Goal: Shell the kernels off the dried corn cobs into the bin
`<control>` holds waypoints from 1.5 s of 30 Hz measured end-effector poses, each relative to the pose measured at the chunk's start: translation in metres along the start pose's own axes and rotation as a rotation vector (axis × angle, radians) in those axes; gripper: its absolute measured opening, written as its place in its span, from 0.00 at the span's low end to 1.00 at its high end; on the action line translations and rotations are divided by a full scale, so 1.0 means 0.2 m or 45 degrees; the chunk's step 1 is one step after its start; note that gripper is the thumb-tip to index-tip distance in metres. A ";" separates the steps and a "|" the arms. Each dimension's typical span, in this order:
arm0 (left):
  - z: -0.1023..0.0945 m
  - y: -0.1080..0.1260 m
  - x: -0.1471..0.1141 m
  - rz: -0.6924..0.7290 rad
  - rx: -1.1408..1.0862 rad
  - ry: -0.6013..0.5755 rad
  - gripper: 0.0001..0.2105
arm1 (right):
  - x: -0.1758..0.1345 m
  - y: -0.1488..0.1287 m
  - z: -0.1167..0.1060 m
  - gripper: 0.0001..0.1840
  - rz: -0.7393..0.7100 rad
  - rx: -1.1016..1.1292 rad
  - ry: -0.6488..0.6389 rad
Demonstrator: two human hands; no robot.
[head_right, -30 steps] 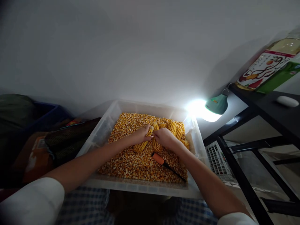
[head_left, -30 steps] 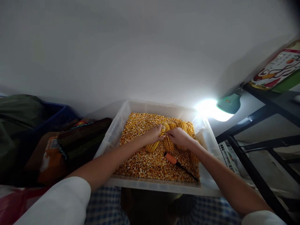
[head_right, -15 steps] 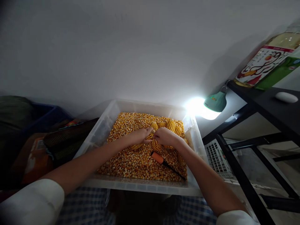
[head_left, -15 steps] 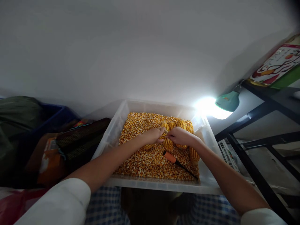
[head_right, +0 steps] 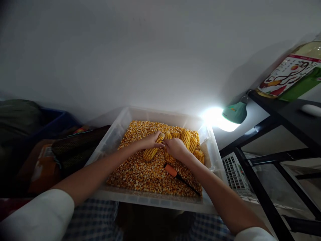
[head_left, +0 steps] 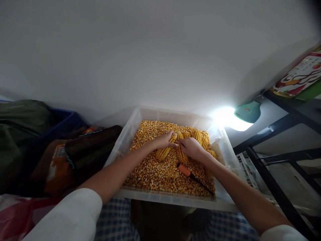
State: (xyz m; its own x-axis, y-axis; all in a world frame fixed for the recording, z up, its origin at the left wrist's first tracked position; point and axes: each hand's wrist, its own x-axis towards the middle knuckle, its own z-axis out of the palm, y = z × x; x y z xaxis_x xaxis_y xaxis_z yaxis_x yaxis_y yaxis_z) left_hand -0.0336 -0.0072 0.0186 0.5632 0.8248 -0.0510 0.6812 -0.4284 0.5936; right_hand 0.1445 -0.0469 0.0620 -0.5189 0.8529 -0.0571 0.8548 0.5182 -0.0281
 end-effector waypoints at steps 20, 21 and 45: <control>0.05 0.15 -0.05 0.264 0.325 -0.119 0.17 | -0.01 0.08 -0.01 0.14 -0.313 0.055 -0.294; 0.03 0.14 -0.05 0.250 0.305 -0.122 0.18 | -0.01 0.08 -0.02 0.14 -0.317 0.086 -0.273; -0.02 0.07 0.02 0.120 -0.224 0.220 0.24 | -0.01 0.07 -0.06 0.19 -0.064 0.331 0.197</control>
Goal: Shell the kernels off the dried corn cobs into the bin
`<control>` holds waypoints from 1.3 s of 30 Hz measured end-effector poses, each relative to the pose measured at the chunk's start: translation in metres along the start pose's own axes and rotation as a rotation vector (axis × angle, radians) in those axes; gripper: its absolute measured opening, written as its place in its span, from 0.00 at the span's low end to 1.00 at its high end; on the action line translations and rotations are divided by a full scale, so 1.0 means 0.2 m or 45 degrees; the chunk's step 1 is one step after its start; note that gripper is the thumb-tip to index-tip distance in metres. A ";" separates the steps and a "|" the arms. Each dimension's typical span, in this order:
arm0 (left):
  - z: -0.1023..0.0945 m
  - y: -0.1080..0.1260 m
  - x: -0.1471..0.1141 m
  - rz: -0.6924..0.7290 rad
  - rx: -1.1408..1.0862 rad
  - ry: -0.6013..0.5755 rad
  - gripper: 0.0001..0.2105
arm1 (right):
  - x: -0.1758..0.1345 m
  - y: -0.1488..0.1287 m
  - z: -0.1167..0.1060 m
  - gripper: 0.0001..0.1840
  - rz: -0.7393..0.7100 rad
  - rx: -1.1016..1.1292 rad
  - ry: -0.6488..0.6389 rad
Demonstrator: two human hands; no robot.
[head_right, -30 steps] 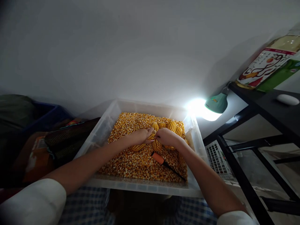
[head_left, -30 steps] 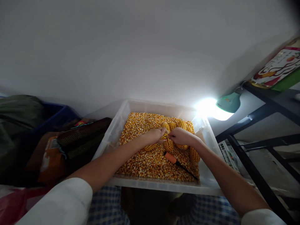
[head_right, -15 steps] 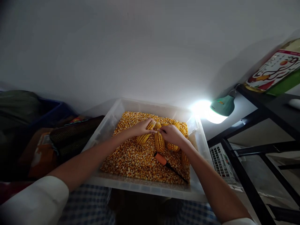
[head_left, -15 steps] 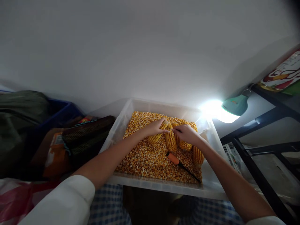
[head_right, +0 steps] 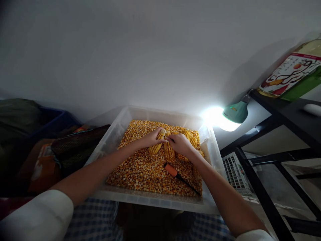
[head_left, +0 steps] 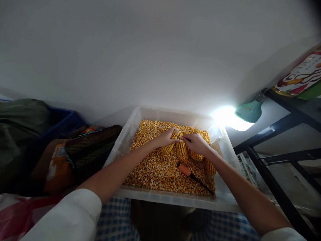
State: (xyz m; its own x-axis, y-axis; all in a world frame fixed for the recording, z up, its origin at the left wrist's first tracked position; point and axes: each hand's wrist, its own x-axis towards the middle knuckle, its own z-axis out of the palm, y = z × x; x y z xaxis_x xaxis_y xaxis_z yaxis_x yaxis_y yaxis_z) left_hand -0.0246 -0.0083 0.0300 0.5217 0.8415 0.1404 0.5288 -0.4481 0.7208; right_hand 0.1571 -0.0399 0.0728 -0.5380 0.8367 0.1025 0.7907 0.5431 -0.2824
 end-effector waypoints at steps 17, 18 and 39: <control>0.04 0.09 -0.06 0.308 0.303 -0.298 0.19 | 0.00 0.13 -0.07 0.17 -0.127 0.402 -0.527; 0.05 0.09 -0.07 0.333 0.309 -0.319 0.19 | 0.00 0.13 -0.08 0.17 -0.145 0.417 -0.558; 0.01 0.03 -0.02 -0.113 -0.132 0.011 0.18 | 0.02 0.13 -0.07 0.20 0.159 0.387 -0.035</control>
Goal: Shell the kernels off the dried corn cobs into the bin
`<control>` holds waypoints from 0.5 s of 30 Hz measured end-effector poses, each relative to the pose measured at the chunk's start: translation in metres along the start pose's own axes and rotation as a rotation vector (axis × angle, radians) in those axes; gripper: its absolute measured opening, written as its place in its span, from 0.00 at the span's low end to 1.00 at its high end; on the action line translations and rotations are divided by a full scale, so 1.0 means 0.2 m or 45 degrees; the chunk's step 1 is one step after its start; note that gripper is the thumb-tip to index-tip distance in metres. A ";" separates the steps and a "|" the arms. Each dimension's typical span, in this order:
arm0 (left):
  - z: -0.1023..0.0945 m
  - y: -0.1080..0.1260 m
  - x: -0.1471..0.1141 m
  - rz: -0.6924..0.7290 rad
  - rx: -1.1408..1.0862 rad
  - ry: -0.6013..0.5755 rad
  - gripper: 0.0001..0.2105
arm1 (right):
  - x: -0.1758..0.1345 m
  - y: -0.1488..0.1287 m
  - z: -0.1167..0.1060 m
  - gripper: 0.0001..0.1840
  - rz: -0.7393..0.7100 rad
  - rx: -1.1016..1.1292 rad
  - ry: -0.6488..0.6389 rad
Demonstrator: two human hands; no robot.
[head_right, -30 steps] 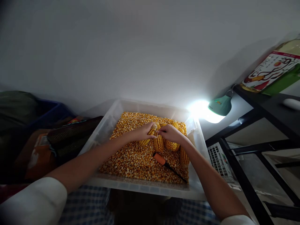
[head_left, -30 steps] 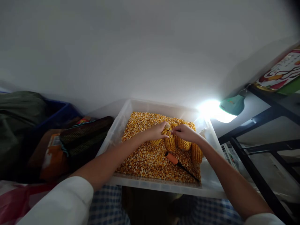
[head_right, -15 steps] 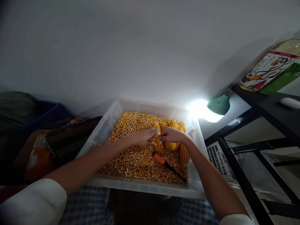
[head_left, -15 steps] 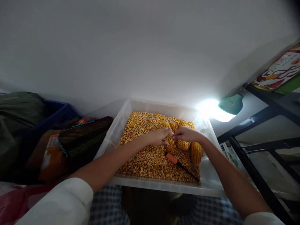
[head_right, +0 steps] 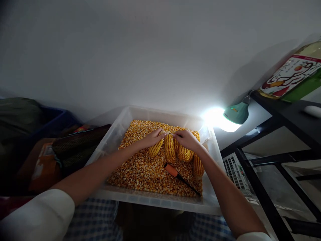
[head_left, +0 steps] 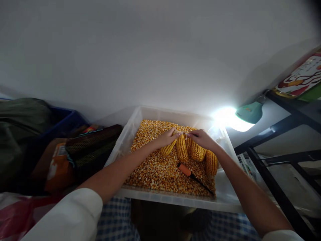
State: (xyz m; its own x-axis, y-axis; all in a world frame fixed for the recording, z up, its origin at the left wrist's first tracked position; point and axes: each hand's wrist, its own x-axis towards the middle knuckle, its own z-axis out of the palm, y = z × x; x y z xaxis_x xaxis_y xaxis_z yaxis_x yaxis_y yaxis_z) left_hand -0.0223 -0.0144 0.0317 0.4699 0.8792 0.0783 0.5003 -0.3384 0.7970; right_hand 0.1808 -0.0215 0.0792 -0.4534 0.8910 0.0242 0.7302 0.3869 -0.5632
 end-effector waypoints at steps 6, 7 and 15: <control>0.05 -0.02 0.02 0.078 -0.035 0.056 0.16 | 0.01 0.02 0.04 0.21 0.032 -0.034 0.072; 0.05 -0.02 0.02 0.090 -0.029 0.059 0.16 | 0.01 0.02 0.04 0.21 0.036 -0.035 0.076; 0.06 -0.05 0.01 0.071 -0.034 0.049 0.25 | 0.00 -0.01 0.02 0.20 -0.038 -0.053 0.013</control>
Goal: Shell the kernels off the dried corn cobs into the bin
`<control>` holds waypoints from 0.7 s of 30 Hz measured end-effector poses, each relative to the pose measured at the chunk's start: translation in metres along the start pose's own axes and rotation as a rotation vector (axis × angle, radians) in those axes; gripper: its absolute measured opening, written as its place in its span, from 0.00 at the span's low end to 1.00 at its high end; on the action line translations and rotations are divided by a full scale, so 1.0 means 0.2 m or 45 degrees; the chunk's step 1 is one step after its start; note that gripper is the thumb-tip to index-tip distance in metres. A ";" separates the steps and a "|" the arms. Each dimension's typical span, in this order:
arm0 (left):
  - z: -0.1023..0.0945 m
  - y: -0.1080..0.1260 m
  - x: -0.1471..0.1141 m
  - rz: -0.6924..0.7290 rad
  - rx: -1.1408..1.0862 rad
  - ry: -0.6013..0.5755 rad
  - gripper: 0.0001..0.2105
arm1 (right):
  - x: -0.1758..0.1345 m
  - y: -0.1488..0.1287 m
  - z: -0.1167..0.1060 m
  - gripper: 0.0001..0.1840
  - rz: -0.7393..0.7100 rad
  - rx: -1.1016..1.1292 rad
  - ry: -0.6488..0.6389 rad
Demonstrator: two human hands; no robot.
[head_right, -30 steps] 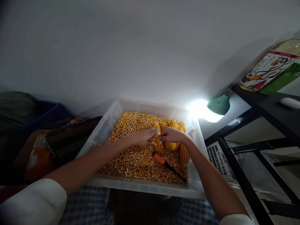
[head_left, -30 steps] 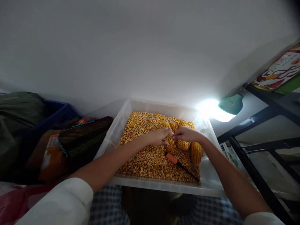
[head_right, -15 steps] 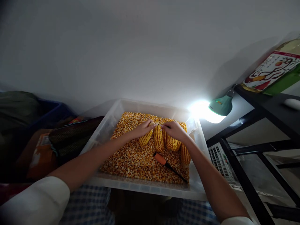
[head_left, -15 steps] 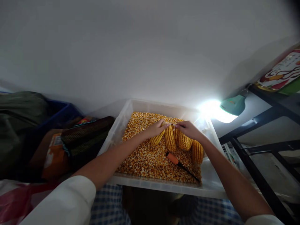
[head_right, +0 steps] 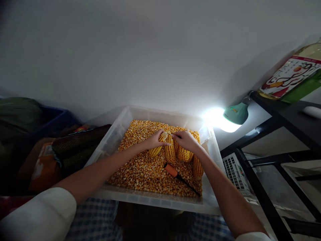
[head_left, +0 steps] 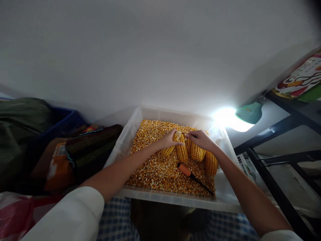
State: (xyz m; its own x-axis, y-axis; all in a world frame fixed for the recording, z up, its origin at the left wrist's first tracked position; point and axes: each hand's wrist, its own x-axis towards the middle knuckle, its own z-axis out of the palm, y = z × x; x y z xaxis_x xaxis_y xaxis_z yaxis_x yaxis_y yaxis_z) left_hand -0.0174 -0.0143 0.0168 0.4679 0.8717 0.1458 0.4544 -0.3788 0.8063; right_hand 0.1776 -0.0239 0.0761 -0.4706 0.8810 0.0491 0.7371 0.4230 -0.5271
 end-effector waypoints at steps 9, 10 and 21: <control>-0.01 -0.02 0.02 0.059 0.075 -0.035 0.26 | -0.01 -0.05 0.01 0.18 -0.120 -0.196 -0.071; -0.01 -0.02 0.02 0.063 0.082 -0.029 0.27 | -0.01 -0.05 0.02 0.17 -0.119 -0.212 -0.072; 0.01 -0.03 0.01 0.010 0.095 0.014 0.30 | 0.00 -0.06 0.07 0.19 -0.039 -0.180 -0.041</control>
State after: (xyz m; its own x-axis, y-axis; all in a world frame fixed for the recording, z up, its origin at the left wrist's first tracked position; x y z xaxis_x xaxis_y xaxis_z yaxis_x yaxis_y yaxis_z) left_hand -0.0183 -0.0101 0.0108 0.4638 0.8716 0.1587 0.5060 -0.4076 0.7602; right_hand 0.1626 -0.0321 0.0699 -0.5076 0.8609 0.0347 0.7820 0.4772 -0.4010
